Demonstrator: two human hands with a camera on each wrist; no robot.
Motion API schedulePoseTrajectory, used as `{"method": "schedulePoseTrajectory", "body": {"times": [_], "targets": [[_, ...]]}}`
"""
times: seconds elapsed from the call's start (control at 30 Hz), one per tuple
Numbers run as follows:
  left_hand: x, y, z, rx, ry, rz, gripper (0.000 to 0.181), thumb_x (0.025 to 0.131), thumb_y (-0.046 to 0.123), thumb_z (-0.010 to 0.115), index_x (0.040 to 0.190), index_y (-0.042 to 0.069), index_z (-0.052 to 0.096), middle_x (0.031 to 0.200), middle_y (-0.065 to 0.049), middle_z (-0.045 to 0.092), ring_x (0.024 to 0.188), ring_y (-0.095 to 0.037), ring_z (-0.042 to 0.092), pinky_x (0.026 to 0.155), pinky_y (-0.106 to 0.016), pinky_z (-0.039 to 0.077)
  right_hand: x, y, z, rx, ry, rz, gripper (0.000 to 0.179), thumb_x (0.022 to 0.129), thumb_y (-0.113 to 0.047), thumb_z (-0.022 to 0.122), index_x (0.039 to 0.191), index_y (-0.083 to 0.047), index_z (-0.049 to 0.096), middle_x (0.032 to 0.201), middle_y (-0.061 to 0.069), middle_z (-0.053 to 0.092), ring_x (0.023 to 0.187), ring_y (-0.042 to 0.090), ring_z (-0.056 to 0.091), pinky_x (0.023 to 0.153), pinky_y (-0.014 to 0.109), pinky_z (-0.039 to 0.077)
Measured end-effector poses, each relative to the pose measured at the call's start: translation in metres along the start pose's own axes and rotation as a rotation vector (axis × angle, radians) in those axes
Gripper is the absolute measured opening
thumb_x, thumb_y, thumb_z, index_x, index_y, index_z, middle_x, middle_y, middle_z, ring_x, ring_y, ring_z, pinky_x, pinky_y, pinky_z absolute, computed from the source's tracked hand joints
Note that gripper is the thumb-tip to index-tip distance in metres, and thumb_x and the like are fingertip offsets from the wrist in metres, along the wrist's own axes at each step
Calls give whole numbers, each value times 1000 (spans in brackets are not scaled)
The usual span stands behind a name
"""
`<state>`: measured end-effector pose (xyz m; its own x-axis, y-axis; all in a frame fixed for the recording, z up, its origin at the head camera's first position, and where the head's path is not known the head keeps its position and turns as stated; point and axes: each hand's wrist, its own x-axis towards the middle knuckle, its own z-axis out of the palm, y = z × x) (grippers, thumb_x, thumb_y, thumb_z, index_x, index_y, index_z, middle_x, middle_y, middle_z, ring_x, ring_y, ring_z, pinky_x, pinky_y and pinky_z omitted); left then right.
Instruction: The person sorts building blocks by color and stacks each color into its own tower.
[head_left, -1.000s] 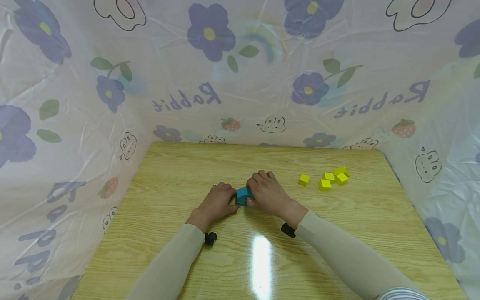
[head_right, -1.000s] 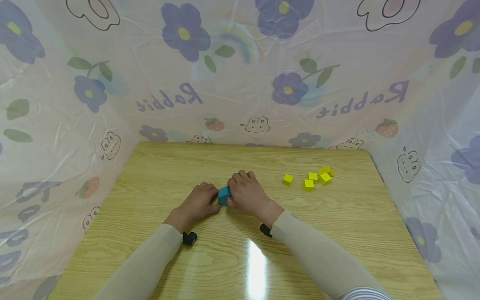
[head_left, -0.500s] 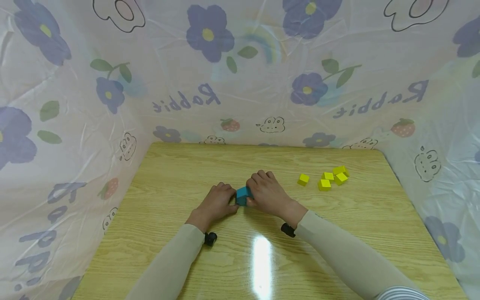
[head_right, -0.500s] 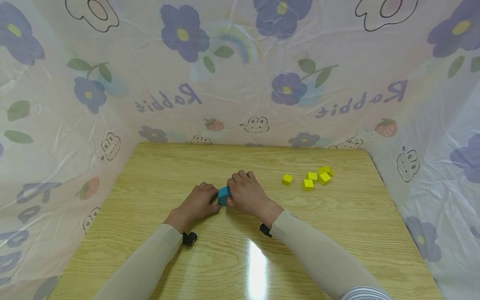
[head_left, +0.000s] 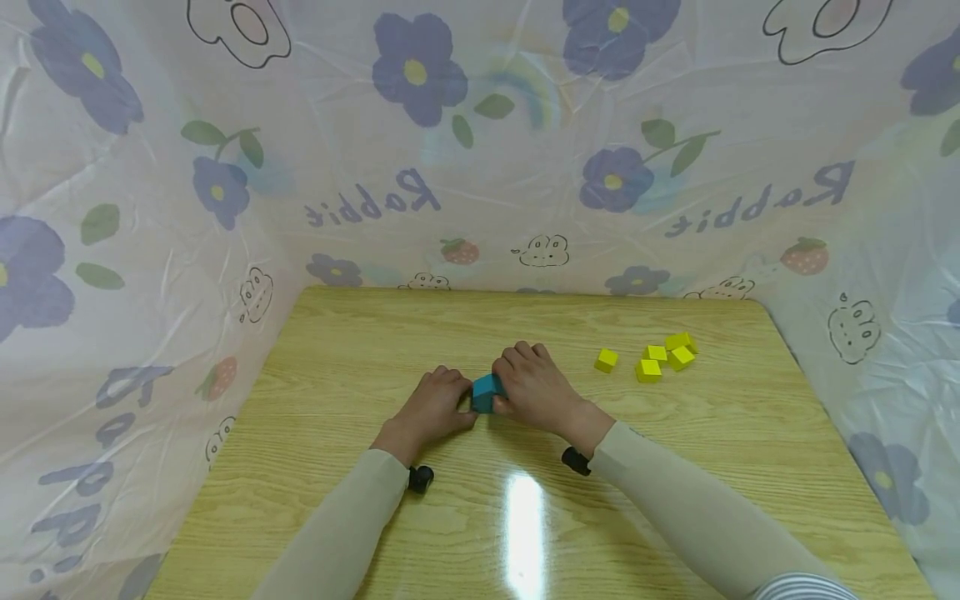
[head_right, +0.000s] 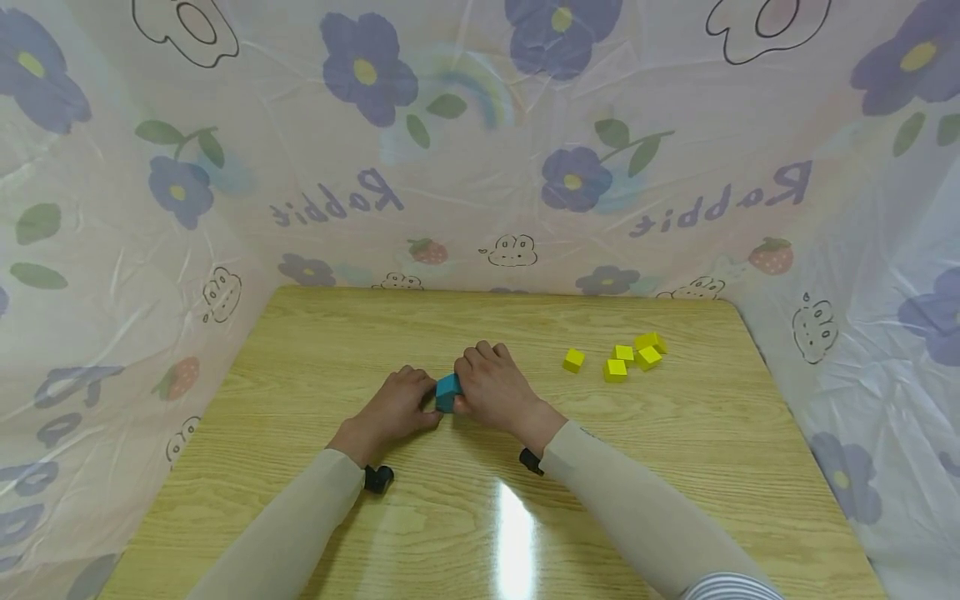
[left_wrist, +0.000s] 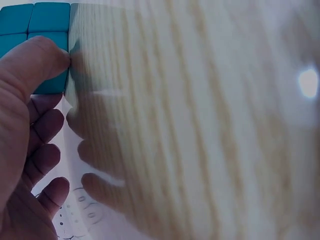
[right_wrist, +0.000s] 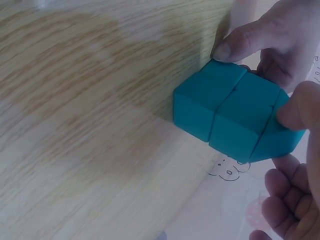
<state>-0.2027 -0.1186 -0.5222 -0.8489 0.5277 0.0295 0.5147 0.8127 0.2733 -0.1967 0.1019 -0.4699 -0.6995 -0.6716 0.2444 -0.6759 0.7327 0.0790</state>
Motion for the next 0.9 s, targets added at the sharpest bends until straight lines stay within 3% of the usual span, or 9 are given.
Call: {"method": "schedulePoseTrajectory", "body": {"times": [0.2, 0.37, 0.53, 0.73, 0.9], "targets": [[1, 2, 0, 4, 15, 5, 27, 86, 42, 69, 99, 19, 64, 91, 9, 55, 87, -14, 42, 83, -32, 38, -2, 1, -3, 6, 1, 1, 34, 89, -44, 63, 101, -13, 60, 96, 3, 55, 90, 24, 45, 79, 39, 36], [-1, 4, -2, -23, 12, -5, 33, 86, 42, 69, 107, 16, 66, 96, 7, 59, 90, -15, 45, 88, -34, 41, -3, 3, -7, 19, -8, 13, 37, 88, -46, 63, 105, -14, 61, 100, 3, 57, 93, 24, 46, 82, 41, 38], [-7, 7, -7, -78, -14, -60, 42, 87, 44, 69, 118, 15, 65, 109, 4, 61, 102, -17, 49, 96, -37, 42, -5, 5, -12, 51, 6, 43, 42, 86, -47, 62, 111, -13, 62, 105, 3, 57, 96, 23, 46, 85, 40, 37], [-13, 9, -9, -127, -8, -135, 55, 86, 47, 69, 129, 15, 58, 125, 2, 58, 117, -19, 48, 104, -39, 40, -13, 7, -14, 71, 110, 58, 42, 86, -43, 61, 111, -9, 61, 107, 4, 58, 94, 24, 45, 80, 38, 34], [-19, 15, -12, -170, 47, -172, 65, 85, 47, 71, 136, 13, 51, 131, -2, 55, 123, -23, 46, 105, -41, 39, -22, 8, -10, 96, 250, 61, 38, 85, -35, 64, 111, -7, 60, 105, 6, 58, 91, 26, 46, 77, 40, 33]]}}
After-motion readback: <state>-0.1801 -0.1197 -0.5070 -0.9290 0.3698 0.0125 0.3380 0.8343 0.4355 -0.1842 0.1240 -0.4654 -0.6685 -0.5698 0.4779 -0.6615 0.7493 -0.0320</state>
